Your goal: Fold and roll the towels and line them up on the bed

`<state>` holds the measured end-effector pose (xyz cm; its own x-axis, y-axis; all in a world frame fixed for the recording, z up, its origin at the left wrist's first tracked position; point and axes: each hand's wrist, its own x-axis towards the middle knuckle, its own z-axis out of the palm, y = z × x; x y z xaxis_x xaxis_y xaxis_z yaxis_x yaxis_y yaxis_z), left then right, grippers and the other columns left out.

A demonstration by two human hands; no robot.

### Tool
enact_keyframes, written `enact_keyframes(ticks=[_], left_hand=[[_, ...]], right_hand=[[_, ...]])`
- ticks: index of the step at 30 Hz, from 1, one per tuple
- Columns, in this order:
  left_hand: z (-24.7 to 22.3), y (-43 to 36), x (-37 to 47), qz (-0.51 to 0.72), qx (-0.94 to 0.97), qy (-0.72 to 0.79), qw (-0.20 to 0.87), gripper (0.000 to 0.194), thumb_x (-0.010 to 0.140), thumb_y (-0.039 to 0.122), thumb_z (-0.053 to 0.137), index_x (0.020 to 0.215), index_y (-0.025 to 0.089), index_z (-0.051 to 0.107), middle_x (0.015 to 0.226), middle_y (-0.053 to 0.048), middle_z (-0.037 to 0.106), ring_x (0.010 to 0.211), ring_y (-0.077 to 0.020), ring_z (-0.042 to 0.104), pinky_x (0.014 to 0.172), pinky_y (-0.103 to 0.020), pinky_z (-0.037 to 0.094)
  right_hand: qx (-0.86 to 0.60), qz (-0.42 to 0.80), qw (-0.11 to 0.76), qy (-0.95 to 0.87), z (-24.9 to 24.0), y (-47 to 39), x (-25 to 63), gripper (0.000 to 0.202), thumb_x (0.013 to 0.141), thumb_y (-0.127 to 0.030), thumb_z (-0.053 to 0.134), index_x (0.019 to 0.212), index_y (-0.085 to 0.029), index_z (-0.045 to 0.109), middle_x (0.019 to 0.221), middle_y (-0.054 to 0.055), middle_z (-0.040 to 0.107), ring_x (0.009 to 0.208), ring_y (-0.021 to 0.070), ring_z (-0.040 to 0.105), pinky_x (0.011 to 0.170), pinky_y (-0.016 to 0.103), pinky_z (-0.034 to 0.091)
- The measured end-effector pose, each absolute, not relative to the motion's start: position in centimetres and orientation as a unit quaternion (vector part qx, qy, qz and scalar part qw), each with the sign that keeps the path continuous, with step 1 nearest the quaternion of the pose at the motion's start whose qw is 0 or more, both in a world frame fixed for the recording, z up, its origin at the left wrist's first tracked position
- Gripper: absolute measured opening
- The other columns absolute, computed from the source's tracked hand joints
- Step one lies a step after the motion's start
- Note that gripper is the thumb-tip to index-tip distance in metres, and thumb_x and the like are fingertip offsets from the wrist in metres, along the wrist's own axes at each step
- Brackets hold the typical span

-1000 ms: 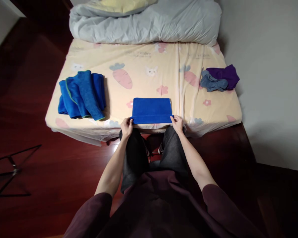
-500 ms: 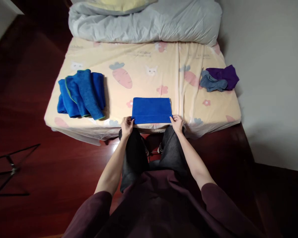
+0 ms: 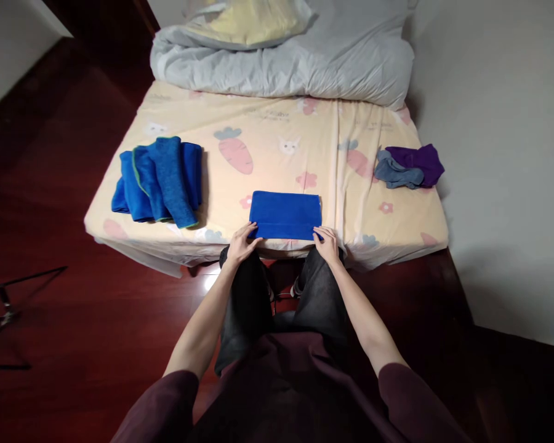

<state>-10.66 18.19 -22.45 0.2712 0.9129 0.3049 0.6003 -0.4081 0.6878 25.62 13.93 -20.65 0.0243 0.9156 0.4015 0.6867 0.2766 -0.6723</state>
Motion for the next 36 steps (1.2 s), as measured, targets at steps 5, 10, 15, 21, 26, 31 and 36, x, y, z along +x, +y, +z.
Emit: enact_keyframes(ticks=[5, 10, 15, 21, 26, 31, 36], left_hand=[[-22.7, 18.5, -10.9, 0.340, 0.767, 0.490, 0.234, 0.052, 0.085, 0.019, 0.064, 0.137, 0.021, 0.065, 0.149, -0.010, 0.063, 0.145, -0.0302, 0.053, 0.125, -0.054, 0.042], [-22.5, 18.5, -10.7, 0.368, 0.734, 0.511, 0.253, 0.059, 0.077, 0.006, 0.051, 0.132, 0.021, 0.068, 0.144, -0.009, 0.066, 0.142, -0.0281, 0.056, 0.126, -0.054, 0.041], [-22.4, 18.3, -10.7, 0.410, 0.700, 0.520, 0.267, 0.056, 0.080, 0.007, 0.049, 0.131, 0.021, 0.069, 0.140, -0.010, 0.068, 0.136, -0.0271, 0.060, 0.123, -0.051, 0.045], [-22.4, 18.1, -10.6, 0.444, 0.653, 0.538, 0.294, 0.033, 0.094, 0.026, 0.057, 0.124, 0.020, 0.070, 0.129, -0.012, 0.072, 0.125, -0.0272, 0.067, 0.115, -0.048, 0.050], [-22.8, 18.1, -10.8, 0.427, 0.640, 0.569, 0.290, 0.030, 0.094, 0.028, 0.056, 0.119, 0.020, 0.070, 0.118, -0.010, 0.075, 0.109, -0.0260, 0.072, 0.103, -0.044, 0.057], [-23.1, 18.3, -10.8, 0.422, 0.629, 0.592, 0.276, 0.031, 0.098, 0.035, 0.052, 0.119, 0.019, 0.068, 0.115, -0.011, 0.075, 0.100, -0.0251, 0.072, 0.096, -0.042, 0.059], [-23.0, 18.4, -10.6, 0.419, 0.626, 0.603, 0.263, 0.039, 0.104, 0.048, 0.048, 0.125, 0.020, 0.064, 0.116, -0.012, 0.075, 0.102, -0.0245, 0.073, 0.093, -0.040, 0.060]], right_hand=[[-0.575, 0.166, 0.388, -0.701, -20.4, 14.0, 26.0, 0.042, 0.086, -0.024, 0.072, 0.128, -0.020, 0.074, 0.131, 0.011, 0.074, 0.128, 0.0286, 0.064, 0.117, 0.050, 0.051], [-0.585, 0.165, 0.416, -0.677, -20.4, 14.1, 26.1, 0.044, 0.083, -0.009, 0.056, 0.120, -0.021, 0.077, 0.127, 0.009, 0.075, 0.125, 0.0254, 0.066, 0.116, 0.047, 0.052], [-0.590, 0.171, 0.446, -0.651, -20.4, 14.1, 26.1, 0.041, 0.085, -0.011, 0.054, 0.117, -0.022, 0.077, 0.129, 0.008, 0.075, 0.128, 0.0253, 0.066, 0.119, 0.049, 0.050], [-0.604, 0.191, 0.460, -0.622, -20.3, 14.0, 26.1, 0.040, 0.086, -0.013, 0.052, 0.117, -0.022, 0.076, 0.128, 0.008, 0.075, 0.130, 0.0245, 0.065, 0.121, 0.049, 0.048], [-0.626, 0.214, 0.474, -0.582, -20.8, 14.0, 26.2, 0.035, 0.088, -0.019, 0.053, 0.115, -0.020, 0.076, 0.122, 0.011, 0.077, 0.118, 0.0258, 0.070, 0.112, 0.045, 0.054], [-0.664, 0.218, 0.471, -0.538, -21.6, 14.1, 26.2, 0.034, 0.095, -0.041, 0.057, 0.114, -0.017, 0.074, 0.107, 0.012, 0.078, 0.091, 0.0244, 0.072, 0.091, 0.040, 0.061], [-0.679, 0.208, 0.476, -0.518, -22.0, 14.4, 26.3, 0.048, 0.097, -0.058, 0.056, 0.110, -0.015, 0.074, 0.092, 0.011, 0.076, 0.080, 0.0244, 0.070, 0.084, 0.040, 0.061]])
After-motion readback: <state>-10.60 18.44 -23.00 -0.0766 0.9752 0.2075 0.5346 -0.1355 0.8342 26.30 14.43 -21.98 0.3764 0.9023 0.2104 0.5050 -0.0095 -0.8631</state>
